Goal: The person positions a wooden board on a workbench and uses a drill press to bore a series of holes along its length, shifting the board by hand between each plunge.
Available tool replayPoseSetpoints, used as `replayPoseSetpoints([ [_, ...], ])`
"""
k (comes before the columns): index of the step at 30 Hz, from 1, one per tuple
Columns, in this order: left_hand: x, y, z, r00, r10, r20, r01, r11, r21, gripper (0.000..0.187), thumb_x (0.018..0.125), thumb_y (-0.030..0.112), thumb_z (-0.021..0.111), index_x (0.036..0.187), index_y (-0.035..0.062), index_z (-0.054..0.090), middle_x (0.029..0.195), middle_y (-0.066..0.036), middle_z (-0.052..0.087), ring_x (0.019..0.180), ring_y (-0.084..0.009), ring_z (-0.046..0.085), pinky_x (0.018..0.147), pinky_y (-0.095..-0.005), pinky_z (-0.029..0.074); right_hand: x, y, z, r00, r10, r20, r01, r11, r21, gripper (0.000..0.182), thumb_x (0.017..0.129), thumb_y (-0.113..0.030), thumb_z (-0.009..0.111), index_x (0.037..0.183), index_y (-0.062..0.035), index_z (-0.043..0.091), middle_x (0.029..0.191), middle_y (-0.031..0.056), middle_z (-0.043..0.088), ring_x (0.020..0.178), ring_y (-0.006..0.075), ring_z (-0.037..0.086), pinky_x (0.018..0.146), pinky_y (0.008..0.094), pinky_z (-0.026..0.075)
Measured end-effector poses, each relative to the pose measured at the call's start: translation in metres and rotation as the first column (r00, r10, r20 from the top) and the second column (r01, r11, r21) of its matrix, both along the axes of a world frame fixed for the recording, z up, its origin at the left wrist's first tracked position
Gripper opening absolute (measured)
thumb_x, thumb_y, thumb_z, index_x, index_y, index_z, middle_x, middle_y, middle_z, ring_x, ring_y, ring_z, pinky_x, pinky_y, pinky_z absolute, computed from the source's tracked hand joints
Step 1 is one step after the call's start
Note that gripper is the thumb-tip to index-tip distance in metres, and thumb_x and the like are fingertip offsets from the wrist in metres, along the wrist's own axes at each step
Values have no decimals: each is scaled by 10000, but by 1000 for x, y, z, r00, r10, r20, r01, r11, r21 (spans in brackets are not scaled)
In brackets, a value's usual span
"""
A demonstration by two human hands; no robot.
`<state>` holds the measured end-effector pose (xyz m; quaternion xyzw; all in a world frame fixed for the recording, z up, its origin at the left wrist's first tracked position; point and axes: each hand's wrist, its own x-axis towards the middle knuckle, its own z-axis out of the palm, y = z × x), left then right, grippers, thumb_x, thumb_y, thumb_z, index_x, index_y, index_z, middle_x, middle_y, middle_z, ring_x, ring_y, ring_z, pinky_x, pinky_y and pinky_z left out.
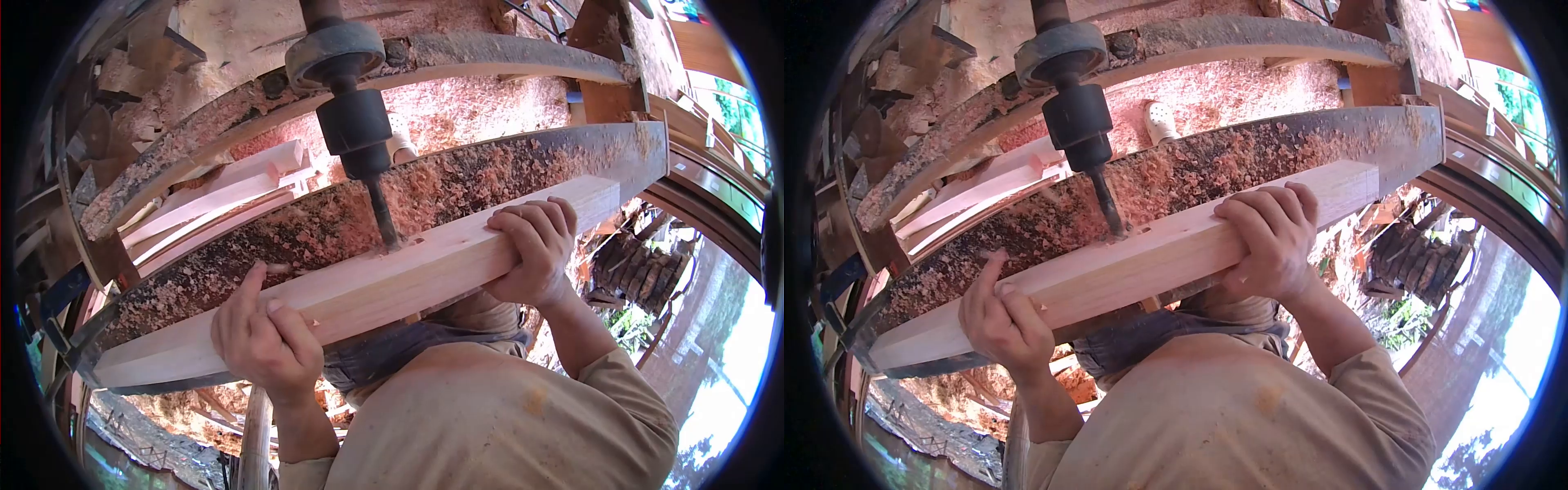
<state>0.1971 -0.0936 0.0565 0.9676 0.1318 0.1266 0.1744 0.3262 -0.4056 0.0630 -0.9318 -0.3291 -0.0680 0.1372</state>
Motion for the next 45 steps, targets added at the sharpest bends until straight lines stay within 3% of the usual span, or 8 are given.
replayPoseSetpoints([
  [14,8,1,-4,998,46,51,-48,998,42,172,959,54,593,870,-49,698,1208,-166,799,964,-408,729,969,-526,524,13,13,13,993,-8,-122,5,1000,-30,495,565,-238,913,1017,-153,730,1006,25,737,1004,297,696,985,445,451],
  [20,6,7,-4,999,27,-22,-24,992,124,357,1071,268,628,897,-14,761,1221,-174,798,1010,-367,739,1036,-535,498,21,-10,27,969,74,-237,-88,995,-50,723,587,-245,991,1235,-123,694,1291,63,689,1243,320,624,1142,484,407],
  [22,5,11,-6,995,36,91,-51,984,172,452,1098,351,603,839,5,736,1062,-166,802,951,-378,720,994,-553,480,28,-31,25,981,-47,-190,24,992,-121,759,564,-260,1011,1236,-109,692,1225,74,688,1235,349,620,1140,509,411],
  [24,-1,15,-1,973,105,-207,-101,994,30,460,1093,360,611,813,7,702,878,-154,745,893,-386,687,919,-570,458,20,-46,17,973,-63,-220,34,990,-134,781,552,-281,1025,1229,-96,684,1191,88,677,1214,363,619,1126,510,416],
  [25,-5,14,-4,988,72,-140,-71,997,12,437,1093,342,606,800,25,675,777,-152,671,857,-391,661,880,-579,437,13,-47,16,980,-56,-193,32,992,-124,777,551,-279,1026,1221,-91,681,1176,94,676,1203,368,618,1117,509,419],
  [28,-21,3,2,984,78,-158,-65,994,83,414,1092,316,604,785,44,663,773,-150,666,851,-389,661,865,-570,435,-12,-56,11,996,-16,-92,10,997,-74,716,565,-263,995,1184,-85,681,1115,99,698,1121,364,643,1066,506,435],
  [33,-49,-1,2,974,133,-184,-126,991,48,242,995,192,590,963,57,788,1170,-65,785,1129,-310,690,1267,-603,255,-41,-54,14,985,-103,-138,98,994,-46,519,594,-187,902,1077,-113,729,993,59,712,1017,321,678,1004,464,436],
  [45,-38,16,10,941,112,-319,-133,990,-42,281,954,140,548,1060,64,798,1094,-98,788,1077,-314,713,1228,-564,295,-18,-41,15,983,-92,-157,83,995,-64,421,573,-81,767,993,-104,752,1003,61,763,949,283,708,973,452,441],
])
